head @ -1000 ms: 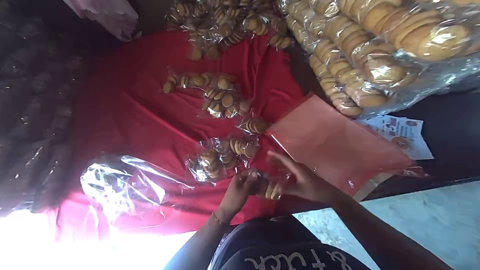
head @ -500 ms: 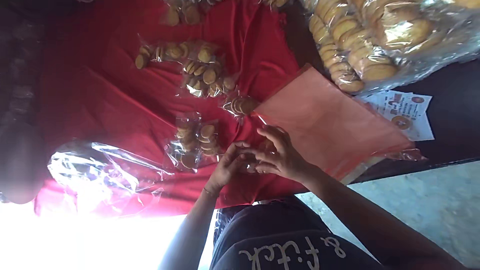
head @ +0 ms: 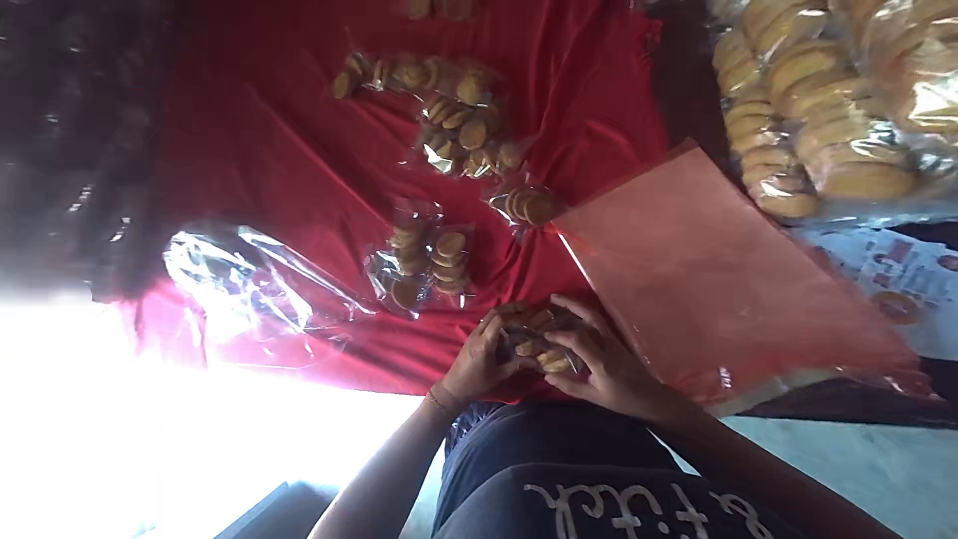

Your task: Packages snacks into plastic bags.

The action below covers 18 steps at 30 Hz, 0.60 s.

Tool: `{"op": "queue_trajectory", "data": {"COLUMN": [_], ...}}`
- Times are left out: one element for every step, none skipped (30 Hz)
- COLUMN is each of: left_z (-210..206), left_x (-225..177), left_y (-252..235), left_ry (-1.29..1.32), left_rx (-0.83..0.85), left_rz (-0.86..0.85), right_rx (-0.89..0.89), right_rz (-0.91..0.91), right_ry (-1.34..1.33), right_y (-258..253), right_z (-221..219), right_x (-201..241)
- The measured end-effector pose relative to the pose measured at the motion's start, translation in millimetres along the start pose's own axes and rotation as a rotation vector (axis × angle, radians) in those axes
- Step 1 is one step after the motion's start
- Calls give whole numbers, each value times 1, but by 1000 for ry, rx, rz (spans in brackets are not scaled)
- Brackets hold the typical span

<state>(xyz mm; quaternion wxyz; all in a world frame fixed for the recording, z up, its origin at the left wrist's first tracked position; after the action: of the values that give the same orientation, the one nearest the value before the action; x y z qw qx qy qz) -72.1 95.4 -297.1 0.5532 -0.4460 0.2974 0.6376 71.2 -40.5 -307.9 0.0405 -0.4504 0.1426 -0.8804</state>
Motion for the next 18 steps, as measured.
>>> {"op": "queue_trajectory", "data": {"left_z": [-1, -1, 5, 21, 45, 73, 104, 134, 159, 177, 188, 194, 195, 192, 187, 180, 169, 149], "left_x": [-1, -4, -10, -20, -30, -36, -34, -25, -8, 13, 32, 45, 46, 37, 23, 6, -11, -26], "left_y": [2, 4, 4, 1, 0, 0, -1, -4, -8, -11, -15, -21, -29, -36, -42, -50, -56, -60], "left_ry": [-13, -11, 0, 1, -41, -133, -260, -391, -493, -552, -567, -546, -490, -422, -358, -328, -326, -336], "left_rx": [-3, 24, 74, 87, -7, -176, -360, -468, -483, -445, -378, -306, -260, -230, -209, -183, -158, -121], "left_rz": [9, 16, 28, 56, 111, 213, 344, 498, 654, 771, 855, 897, 879, 816, 719, 615, 517, 431], "right_rx": [-18, -55, -90, -101, -96, -82, -68, -55, -45, -33, -20, -8, 11, 38, 67, 99, 134, 161], "right_rz": [3, 10, 16, 15, 11, 4, -3, -8, -12, -14, -15, -2, 14, 29, 45, 62, 82, 109], "right_ry": [-17, -23, -17, -13, -14, -11, -3, 9, 12, 4, -4, -15, -32, -50, -61, -71, -84, -89], "right_y": [1, 3, 4, 2, 0, -2, -3, -4, -5, -5, -5, -8, -9, -7, -5, -2, 1, 5], "right_z": [-7, -15, -19, -17, -11, -5, 0, 3, 4, 3, 2, 4, 6, 7, 8, 7, 5, 3], "right_x": [-1, -2, -3, -2, 0, 3, 3, 0, -5, -10, -15, -18, -17, -15, -14, -12, -10, -8]}}
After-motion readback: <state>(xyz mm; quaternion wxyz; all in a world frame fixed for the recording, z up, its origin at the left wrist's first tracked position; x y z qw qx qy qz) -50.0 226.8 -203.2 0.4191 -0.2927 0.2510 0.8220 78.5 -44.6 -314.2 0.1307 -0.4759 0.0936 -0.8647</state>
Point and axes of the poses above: each hand's wrist, its own y-axis away from the middle knuckle, its own z-axis out of the back of the hand, x = y × z, the point moved 4 cm from there along -y, towards the middle knuckle, and after that the axes turned 9 degrees about x, right-handed, at the moved point
